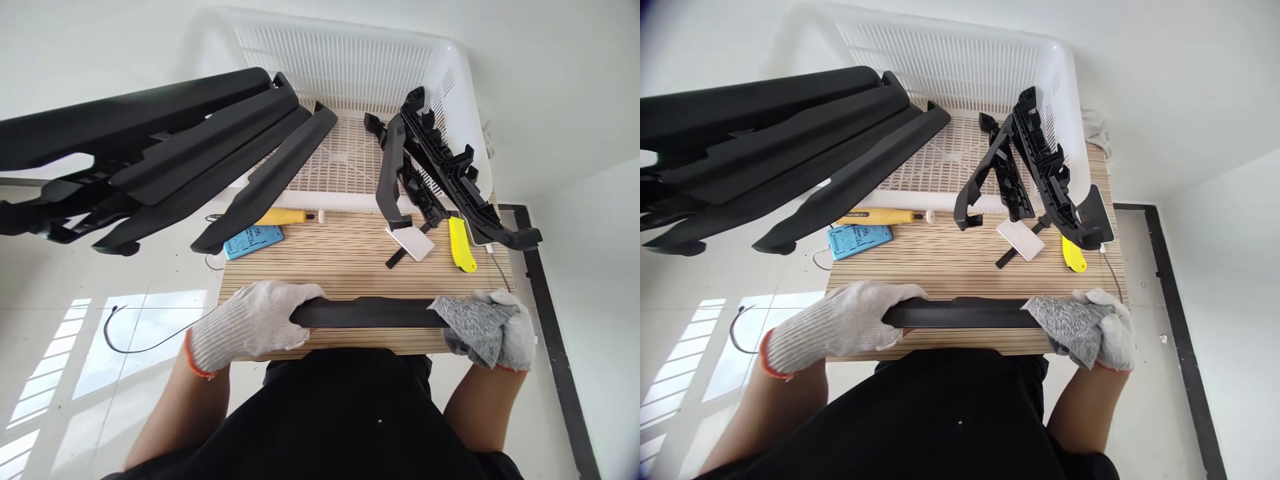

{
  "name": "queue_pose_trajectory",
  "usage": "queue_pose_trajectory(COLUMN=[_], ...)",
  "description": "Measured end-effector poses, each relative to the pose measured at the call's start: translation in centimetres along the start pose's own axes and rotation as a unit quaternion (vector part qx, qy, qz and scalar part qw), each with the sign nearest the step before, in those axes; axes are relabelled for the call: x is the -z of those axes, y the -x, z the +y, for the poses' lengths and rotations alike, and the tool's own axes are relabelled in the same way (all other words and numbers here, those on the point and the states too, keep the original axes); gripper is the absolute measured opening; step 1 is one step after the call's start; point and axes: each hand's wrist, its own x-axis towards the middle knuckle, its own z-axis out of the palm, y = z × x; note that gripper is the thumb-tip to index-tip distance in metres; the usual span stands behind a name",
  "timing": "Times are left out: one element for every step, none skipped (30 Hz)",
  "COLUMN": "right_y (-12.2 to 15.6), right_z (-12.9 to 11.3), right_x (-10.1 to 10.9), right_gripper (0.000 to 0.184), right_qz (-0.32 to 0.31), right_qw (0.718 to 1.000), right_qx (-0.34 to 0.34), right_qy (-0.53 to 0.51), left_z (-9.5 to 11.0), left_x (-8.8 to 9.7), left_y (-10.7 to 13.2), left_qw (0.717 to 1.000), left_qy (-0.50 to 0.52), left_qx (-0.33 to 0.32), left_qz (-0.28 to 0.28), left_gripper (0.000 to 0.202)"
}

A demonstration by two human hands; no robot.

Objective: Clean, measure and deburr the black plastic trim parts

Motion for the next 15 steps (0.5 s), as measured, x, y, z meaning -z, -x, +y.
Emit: queue_pose_trajectory(right_y=[-0.1,-0.2,-0.3,-0.5,-0.6,-0.7,-0.7,-0.7,-0.6,-0.4,-0.2,0.1,0.4,0.8,1.3], right_z=[-0.4,-0.9,-1.2,-1.5,-1.8,-1.9,-2.1,-2.2,-2.2,-2.3,-2.4,-2.5,-2.6,-2.8,-3.1], right_x=[0.3,0.5,0.6,0.6,0.5,0.1,-0.3,-0.9,-1.6,-2.4,-3.3,-4.2,-5.1,-6.0,-6.9], right_gripper=[0.044,0.044,0.045,0.045,0.043,0.039,0.035,0.031,0.029,0.029,0.031,0.032,0.033,0.033,0.035], right_qz=[-0.009,-0.021,-0.036,-0.05,-0.055,-0.05,-0.033,-0.007,0.024,0.058,0.094,0.133,0.174,0.211,0.243], right_qw=[1.0,0.999,0.998,0.998,0.997,0.996,0.996,0.993,0.989,0.982,0.971,0.955,0.936,0.914,0.894], right_qx=[-0.007,-0.015,-0.018,-0.015,-0.004,0.013,0.036,0.063,0.091,0.12,0.151,0.179,0.205,0.224,0.238], right_qy=[0.021,0.03,0.037,0.047,0.056,0.067,0.08,0.097,0.116,0.137,0.162,0.194,0.228,0.263,0.293], left_z=[-0.1,-0.2,-0.4,-0.5,-0.6,-0.7,-0.7,-0.7,-0.7,-0.6,-0.6,-0.5,-0.4,-0.3,-0.2], left_x=[0.0,0.0,-0.1,-0.1,-0.1,-0.2,-0.2,-0.2,-0.2,-0.1,-0.1,-0.1,-0.1,-0.2,-0.2], left_y=[0.1,0.2,0.2,0.2,0.1,0.1,0.1,0.0,-0.1,-0.1,-0.2,-0.3,-0.3,-0.3,-0.3], left_qw=[1.0,1.0,0.999,0.999,0.998,0.998,0.998,0.998,0.998,0.998,0.997,0.997,0.997,0.997,0.997], left_qy=[-0.01,-0.021,-0.031,-0.037,-0.041,-0.041,-0.039,-0.038,-0.036,-0.033,-0.03,-0.028,-0.027,-0.026,-0.024], left_qx=[0.013,0.023,0.03,0.034,0.038,0.04,0.043,0.048,0.054,0.059,0.063,0.068,0.071,0.072,0.072], left_qz=[0.0,0.002,0.004,0.007,0.009,0.009,0.009,0.01,0.01,0.009,0.008,0.008,0.009,0.01,0.012], left_gripper=[0.025,0.023,0.022,0.021,0.022,0.024,0.027,0.032,0.037,0.041,0.043,0.043,0.043,0.042,0.042])
